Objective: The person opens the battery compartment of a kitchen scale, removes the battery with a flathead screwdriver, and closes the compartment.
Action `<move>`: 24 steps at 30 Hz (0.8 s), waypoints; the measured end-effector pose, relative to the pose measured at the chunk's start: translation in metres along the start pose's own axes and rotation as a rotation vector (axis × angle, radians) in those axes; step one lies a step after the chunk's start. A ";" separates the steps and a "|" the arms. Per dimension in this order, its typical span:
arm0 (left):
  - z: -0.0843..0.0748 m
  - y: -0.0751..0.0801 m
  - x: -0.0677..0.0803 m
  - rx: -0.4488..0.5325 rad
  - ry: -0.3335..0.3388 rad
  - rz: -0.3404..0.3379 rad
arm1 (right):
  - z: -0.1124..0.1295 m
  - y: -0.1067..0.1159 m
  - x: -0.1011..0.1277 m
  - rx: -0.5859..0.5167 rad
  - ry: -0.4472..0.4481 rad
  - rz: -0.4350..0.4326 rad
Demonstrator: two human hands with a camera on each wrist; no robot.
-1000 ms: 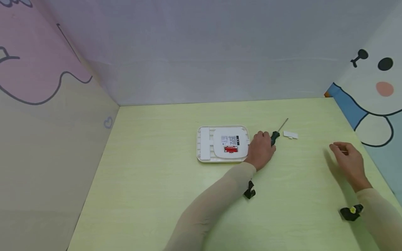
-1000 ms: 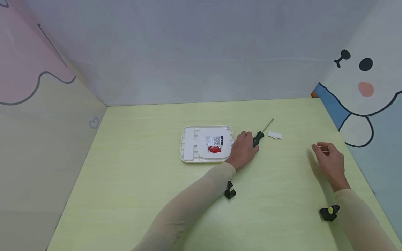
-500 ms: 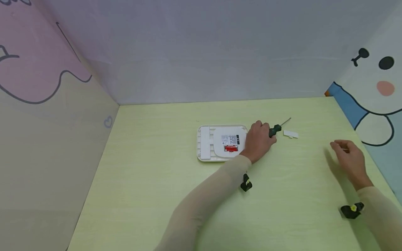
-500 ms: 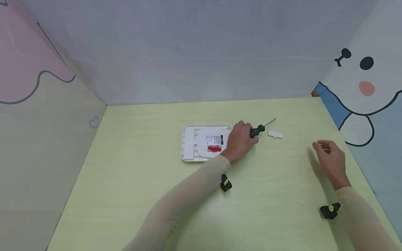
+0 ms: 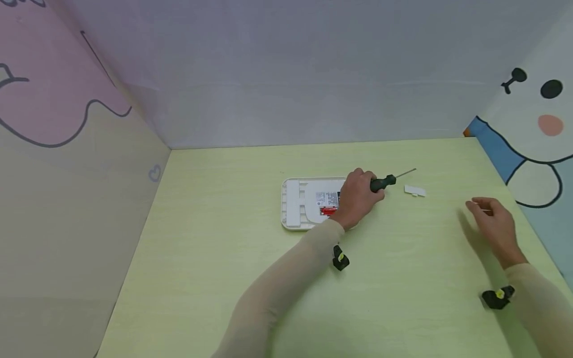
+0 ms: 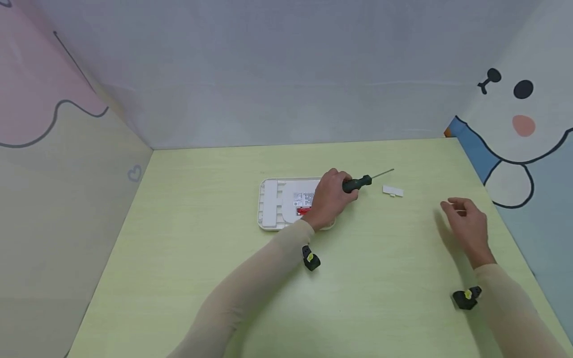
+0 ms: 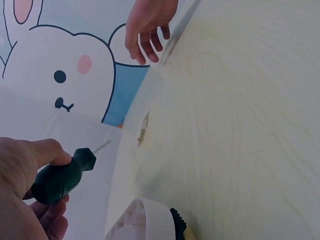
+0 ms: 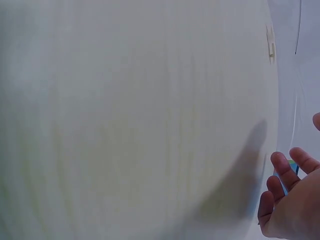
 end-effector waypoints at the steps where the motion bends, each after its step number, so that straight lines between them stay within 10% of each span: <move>1: 0.002 0.002 0.001 0.001 0.003 -0.002 | 0.001 0.000 0.000 -0.001 0.000 0.000; 24: 0.053 0.044 0.020 0.116 0.010 -0.048 | 0.040 -0.022 0.002 0.007 0.127 0.003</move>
Point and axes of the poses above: each hand's wrist, its own x-axis away from the middle knuckle, its own y-axis out of the back of the hand, z = x × y, the point moved 6 cm from there along -x, towards the middle knuckle, and after that the axes turned 5 degrees about z, right-handed, at the moved point
